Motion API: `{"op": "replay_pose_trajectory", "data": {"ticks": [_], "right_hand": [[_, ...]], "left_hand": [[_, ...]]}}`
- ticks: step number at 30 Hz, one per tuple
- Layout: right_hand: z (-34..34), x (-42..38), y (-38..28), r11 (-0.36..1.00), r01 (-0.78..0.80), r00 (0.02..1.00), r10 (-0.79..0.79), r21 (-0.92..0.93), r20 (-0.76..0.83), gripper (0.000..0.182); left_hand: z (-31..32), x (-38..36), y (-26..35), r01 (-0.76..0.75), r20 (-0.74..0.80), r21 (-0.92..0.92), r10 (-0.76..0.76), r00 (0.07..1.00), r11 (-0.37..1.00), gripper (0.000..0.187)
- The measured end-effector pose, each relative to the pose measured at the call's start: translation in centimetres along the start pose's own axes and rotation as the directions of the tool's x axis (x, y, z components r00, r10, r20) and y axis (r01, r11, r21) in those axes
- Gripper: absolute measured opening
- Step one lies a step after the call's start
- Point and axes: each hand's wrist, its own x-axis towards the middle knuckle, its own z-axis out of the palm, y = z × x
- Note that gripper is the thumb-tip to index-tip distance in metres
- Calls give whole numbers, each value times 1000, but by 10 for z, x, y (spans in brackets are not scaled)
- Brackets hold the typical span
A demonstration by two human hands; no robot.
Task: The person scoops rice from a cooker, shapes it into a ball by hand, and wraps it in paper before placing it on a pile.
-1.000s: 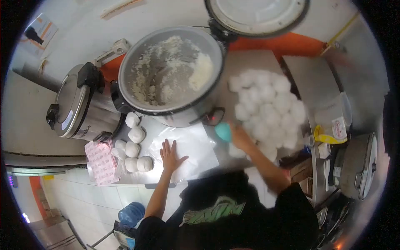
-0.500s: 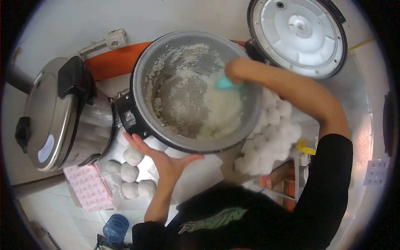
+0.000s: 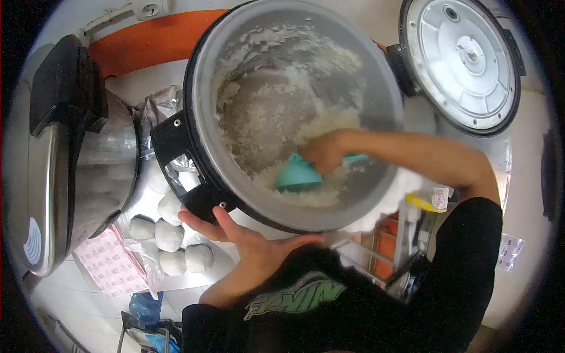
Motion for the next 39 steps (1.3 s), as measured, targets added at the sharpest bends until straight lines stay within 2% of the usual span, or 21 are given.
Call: {"op": "replay_pose_trajectory", "data": {"ticks": [3,5,7,9,11,14,17,20,23,26,27,28,29,30,32,35,37,38,39], "right_hand": [[-30,-2,27,992,118,992,-120,44,45,26],[-46,6,66,1000,-21,999,21,-18,-24,26],[-53,33,79,917,-71,988,119,-393,99,26],[-43,52,91,894,-109,982,166,-434,96,26],[-20,58,95,978,-138,990,143,-155,21,25],[-33,27,39,983,-67,993,82,-170,85,24],[-28,39,8,978,45,990,-16,-204,142,22],[-24,34,-3,1000,21,990,-22,11,138,23],[-32,6,7,958,101,982,-139,270,125,34],[-42,12,26,909,152,956,-235,389,174,43],[-41,7,26,943,196,980,-198,270,-22,42],[-41,-2,25,967,211,959,-176,141,-224,41],[-40,-9,24,981,193,892,-172,8,-418,39],[-26,-10,13,989,88,808,-142,-121,-572,43],[11,-15,-14,937,-182,550,-154,-298,-821,50],[10,-18,12,995,-98,599,68,12,-798,52],[-4,-12,41,962,-92,843,213,256,-494,50],[-9,-9,51,922,-123,916,248,367,-315,50],[-11,-5,47,908,-120,957,214,401,-197,49]], "left_hand": [[-3,-1,1,-7,41,16,6,999,1000,157],[-6,-1,1,-18,54,93,13,998,996,160],[-6,-1,1,-32,60,121,25,998,992,159],[-7,1,0,-46,73,130,36,997,990,158],[-10,1,2,-30,95,118,19,995,993,157],[-4,0,0,-8,42,65,5,999,998,157],[-4,2,2,7,28,60,-8,1000,998,159],[-7,5,4,4,37,103,-8,999,995,162],[-12,11,2,37,36,97,-41,999,995,163],[-15,16,-3,62,41,43,-64,997,997,162],[-17,17,-2,68,58,49,-71,996,996,162],[-19,18,-2,70,74,55,-74,995,996,161],[-20,19,-2,73,85,60,-78,993,995,160],[-20,18,-2,69,84,78,-76,994,995,160],[-20,17,-2,55,84,113,-65,994,992,160],[-15,11,-8,20,89,115,-30,996,993,159],[-19,11,-6,38,114,123,-53,992,992,159],[-20,13,-5,37,119,129,-53,991,991,159],[-18,15,-6,25,106,123,-38,994,992,158]]}}
